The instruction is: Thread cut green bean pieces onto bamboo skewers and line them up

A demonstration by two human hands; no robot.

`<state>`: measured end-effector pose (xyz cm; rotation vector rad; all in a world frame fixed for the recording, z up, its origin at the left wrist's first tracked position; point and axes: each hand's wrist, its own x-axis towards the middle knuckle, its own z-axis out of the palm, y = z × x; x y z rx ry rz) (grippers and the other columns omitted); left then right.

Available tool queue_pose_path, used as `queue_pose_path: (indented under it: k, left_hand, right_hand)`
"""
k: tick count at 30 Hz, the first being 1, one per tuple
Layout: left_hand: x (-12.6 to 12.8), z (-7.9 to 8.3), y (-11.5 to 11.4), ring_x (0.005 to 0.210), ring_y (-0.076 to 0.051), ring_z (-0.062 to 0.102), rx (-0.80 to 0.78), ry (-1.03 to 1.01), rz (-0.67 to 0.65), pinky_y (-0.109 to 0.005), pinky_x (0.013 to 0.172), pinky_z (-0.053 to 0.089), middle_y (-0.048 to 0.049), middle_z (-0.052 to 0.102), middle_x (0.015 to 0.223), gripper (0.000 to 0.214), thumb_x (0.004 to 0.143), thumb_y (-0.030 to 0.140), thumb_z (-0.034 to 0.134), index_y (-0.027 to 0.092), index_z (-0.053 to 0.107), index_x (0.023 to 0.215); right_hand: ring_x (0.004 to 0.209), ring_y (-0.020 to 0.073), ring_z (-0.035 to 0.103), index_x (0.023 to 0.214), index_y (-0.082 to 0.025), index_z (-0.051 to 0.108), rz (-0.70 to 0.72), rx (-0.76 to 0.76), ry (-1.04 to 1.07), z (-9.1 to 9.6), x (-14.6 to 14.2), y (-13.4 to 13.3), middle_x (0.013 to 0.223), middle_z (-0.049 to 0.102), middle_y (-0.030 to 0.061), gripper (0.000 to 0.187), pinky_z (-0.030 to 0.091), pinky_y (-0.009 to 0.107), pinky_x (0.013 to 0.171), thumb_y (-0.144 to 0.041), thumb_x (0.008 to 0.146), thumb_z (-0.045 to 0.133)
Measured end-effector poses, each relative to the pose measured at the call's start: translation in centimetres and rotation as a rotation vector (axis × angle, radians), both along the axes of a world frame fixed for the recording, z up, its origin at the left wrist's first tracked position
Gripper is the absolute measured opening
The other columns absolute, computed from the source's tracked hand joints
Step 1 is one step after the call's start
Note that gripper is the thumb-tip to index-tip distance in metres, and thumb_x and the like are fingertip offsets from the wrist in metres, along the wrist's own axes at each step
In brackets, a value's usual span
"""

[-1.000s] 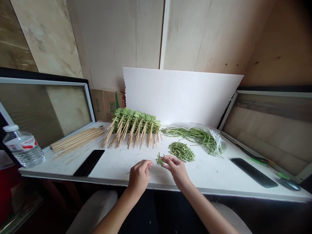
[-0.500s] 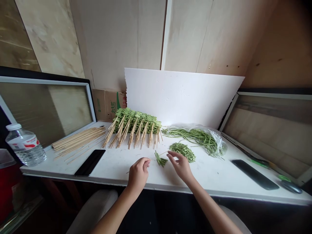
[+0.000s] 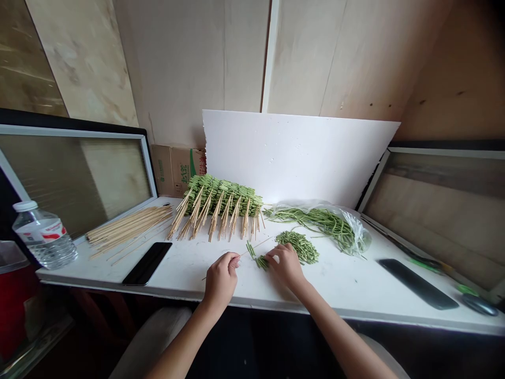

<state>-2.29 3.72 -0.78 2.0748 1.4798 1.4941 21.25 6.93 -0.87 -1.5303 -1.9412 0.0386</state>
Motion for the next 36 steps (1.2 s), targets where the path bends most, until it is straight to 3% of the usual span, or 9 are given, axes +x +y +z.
queue_pose_path:
  k: [10,17,20,26,31,36]
  left_hand:
    - [0.0,0.1,-0.1,0.075,-0.020,0.072,0.020,0.016,0.001,-0.028,0.070,0.053,-0.0029,0.076,0.081,0.021,0.098,0.017,0.050,0.021,0.070,0.095]
    - [0.0,0.0,-0.1,0.074,-0.020,0.072,0.020,0.009,-0.007,-0.028,0.070,0.053,-0.0029,0.076,0.081,0.021,0.099,0.017,0.050,0.022,0.070,0.096]
    - [0.0,0.0,-0.1,0.075,-0.020,0.072,0.027,0.003,-0.013,-0.028,0.070,0.054,-0.0034,0.076,0.081,0.022,0.099,0.017,0.049,0.022,0.070,0.096]
    - [0.0,0.1,-0.2,0.076,-0.020,0.072,0.054,-0.004,-0.027,-0.028,0.071,0.054,-0.0038,0.076,0.082,0.021,0.098,0.018,0.049,0.022,0.070,0.096]
    - [0.3,0.3,-0.6,0.075,-0.018,0.072,0.071,0.008,-0.057,-0.026,0.071,0.053,-0.0030,0.076,0.082,0.021,0.100,0.021,0.050,0.022,0.070,0.096]
    - [0.5,0.3,-0.9,0.074,-0.018,0.072,0.084,0.025,-0.071,-0.026,0.071,0.052,-0.0029,0.076,0.082,0.021,0.101,0.022,0.051,0.021,0.071,0.096]
  right_hand:
    - [0.093,0.0335,0.061,0.089,-0.024,0.084,0.056,-0.078,0.277,-0.5,0.9,0.8,0.083,0.078,0.0091,0.018,0.045,0.044,0.086,-0.033,0.079,0.072]
    - [0.081,0.0299,0.065,0.075,-0.025,0.082,0.042,-0.091,0.453,0.4,1.1,0.2,0.081,0.078,0.0093,0.014,0.049,0.044,0.080,-0.036,0.076,0.074]
    - [0.083,0.0295,0.067,0.079,-0.024,0.081,0.042,-0.139,0.658,1.1,1.4,-0.6,0.085,0.078,0.0088,0.022,0.050,0.043,0.080,-0.045,0.073,0.080]
    - [0.085,0.0234,0.069,0.098,-0.026,0.081,0.182,-0.402,1.246,1.9,2.4,-1.6,0.096,0.079,0.0053,0.039,0.053,0.035,0.075,-0.047,0.067,0.090]
    - [0.099,0.0226,0.071,0.097,-0.028,0.077,0.318,-0.437,1.424,3.1,2.8,-2.3,0.110,0.077,0.0048,0.030,0.056,0.032,0.078,-0.050,0.079,0.082]
    - [0.122,0.0276,0.066,0.098,-0.029,0.076,0.342,-0.468,1.465,3.2,2.7,-2.4,0.117,0.077,0.0047,0.030,0.056,0.035,0.087,-0.050,0.078,0.083]
